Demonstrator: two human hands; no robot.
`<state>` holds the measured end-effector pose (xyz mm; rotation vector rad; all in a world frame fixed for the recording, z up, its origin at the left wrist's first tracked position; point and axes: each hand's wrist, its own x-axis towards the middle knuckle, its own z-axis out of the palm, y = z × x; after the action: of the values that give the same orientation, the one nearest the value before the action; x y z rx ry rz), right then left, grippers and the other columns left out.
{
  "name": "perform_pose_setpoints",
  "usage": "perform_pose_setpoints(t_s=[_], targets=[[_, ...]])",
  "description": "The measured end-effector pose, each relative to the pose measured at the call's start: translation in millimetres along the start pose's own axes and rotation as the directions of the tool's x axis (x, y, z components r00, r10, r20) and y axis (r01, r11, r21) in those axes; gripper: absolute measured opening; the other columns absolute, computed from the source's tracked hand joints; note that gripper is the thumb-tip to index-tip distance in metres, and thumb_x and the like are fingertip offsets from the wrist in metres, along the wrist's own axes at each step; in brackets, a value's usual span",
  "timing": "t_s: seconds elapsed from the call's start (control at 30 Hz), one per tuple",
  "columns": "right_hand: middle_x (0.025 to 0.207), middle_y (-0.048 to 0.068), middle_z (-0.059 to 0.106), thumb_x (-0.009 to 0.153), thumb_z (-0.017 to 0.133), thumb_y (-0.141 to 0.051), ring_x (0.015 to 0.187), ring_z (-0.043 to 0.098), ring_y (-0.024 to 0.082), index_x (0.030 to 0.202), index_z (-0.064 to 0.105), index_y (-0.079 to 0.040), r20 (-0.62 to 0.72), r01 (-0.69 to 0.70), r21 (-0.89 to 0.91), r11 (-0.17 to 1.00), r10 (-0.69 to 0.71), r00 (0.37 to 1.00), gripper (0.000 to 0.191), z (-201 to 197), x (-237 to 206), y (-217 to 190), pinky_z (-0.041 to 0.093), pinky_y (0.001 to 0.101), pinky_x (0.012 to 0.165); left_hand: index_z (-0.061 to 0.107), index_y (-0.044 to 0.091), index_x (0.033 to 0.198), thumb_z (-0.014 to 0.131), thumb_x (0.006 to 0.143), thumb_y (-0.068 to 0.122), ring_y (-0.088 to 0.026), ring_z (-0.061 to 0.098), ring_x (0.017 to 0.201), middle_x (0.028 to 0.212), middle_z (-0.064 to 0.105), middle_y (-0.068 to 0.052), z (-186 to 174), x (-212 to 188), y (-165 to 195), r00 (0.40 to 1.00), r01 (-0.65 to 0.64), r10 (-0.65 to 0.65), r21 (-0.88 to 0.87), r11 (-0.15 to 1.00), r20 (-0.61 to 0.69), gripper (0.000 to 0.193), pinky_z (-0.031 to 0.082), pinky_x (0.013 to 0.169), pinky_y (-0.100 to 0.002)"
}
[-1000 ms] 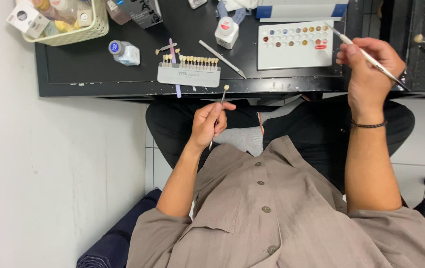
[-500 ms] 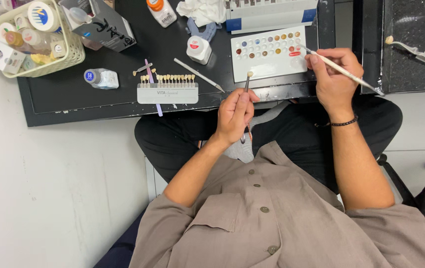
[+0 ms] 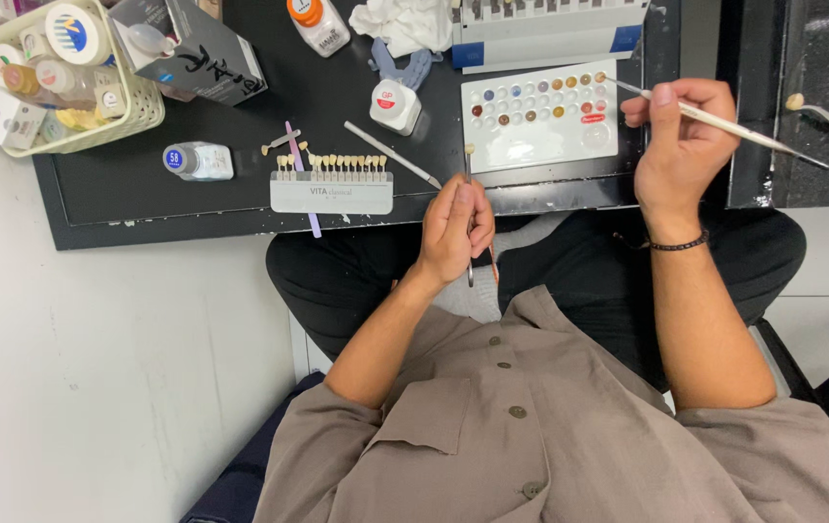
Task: The person holds a dental crown on a metal holder in one hand and uses a fine brush to apply and shape porcelain/ceramic material on the crown, dipping toward a palette of ceramic powders and referencing a VITA shade guide. They later use scissors-like pliers to adjust the crown and continue applying material with the brush.
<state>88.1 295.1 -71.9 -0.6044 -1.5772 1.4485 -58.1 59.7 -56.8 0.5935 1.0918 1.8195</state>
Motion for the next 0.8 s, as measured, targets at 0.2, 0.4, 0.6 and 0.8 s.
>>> perform_pose_setpoints(t_s=[0.2,0.4,0.6,0.8], targets=[[0.100,0.015,0.070,0.125,0.065,-0.005,0.090,0.075,0.021,0.114,0.053,0.004,-0.009,0.007,-0.047,0.999,-0.007,1.000,0.019,-11.3,-11.1,0.3,0.062,0.0292,0.082,0.043,0.008,0.098,0.032,0.117,0.037,-0.011,0.034,0.046,0.062,0.039,-0.003,-5.4,2.0,6.0,0.996,0.084,-0.078,-0.202,0.976,0.038,0.037,0.031,0.046,-0.026],[0.099,0.014,0.069,0.127,0.065,-0.006,0.090,0.075,0.021,0.115,0.053,0.005,0.008,0.029,-0.077,0.997,-0.028,1.000,0.020,-15.7,-12.1,2.1,0.063,0.0298,0.083,0.044,0.009,0.097,0.029,0.118,0.038,-0.011,0.030,0.045,0.060,0.035,-0.001,-15.5,7.0,10.3,0.986,0.161,-0.131,-0.375,0.913,0.105,0.039,0.028,0.046,-0.028],[0.100,0.016,0.068,0.126,0.060,-0.009,0.090,0.074,0.021,0.115,0.051,0.005,0.021,0.040,-0.110,0.993,-0.038,0.999,0.020,-16.3,-16.2,1.3,0.062,0.0291,0.084,0.046,0.007,0.098,0.032,0.118,0.035,-0.012,0.035,0.050,0.065,0.038,-0.002,-10.1,4.0,5.8,0.996,0.092,-0.083,-0.300,0.949,0.042,0.036,0.034,0.052,-0.028],[0.096,0.015,0.067,0.129,0.053,-0.018,0.082,0.070,0.019,0.114,0.049,0.004,0.020,0.110,-0.222,0.969,-0.108,0.994,0.027,-16.4,-25.8,5.6,0.057,0.0256,0.077,0.050,0.004,0.100,0.038,0.117,0.027,-0.010,0.039,0.056,0.068,0.042,-0.002,-3.6,-1.8,-5.3,0.995,0.096,-0.097,-0.113,0.989,-0.008,0.031,0.036,0.054,-0.024]])
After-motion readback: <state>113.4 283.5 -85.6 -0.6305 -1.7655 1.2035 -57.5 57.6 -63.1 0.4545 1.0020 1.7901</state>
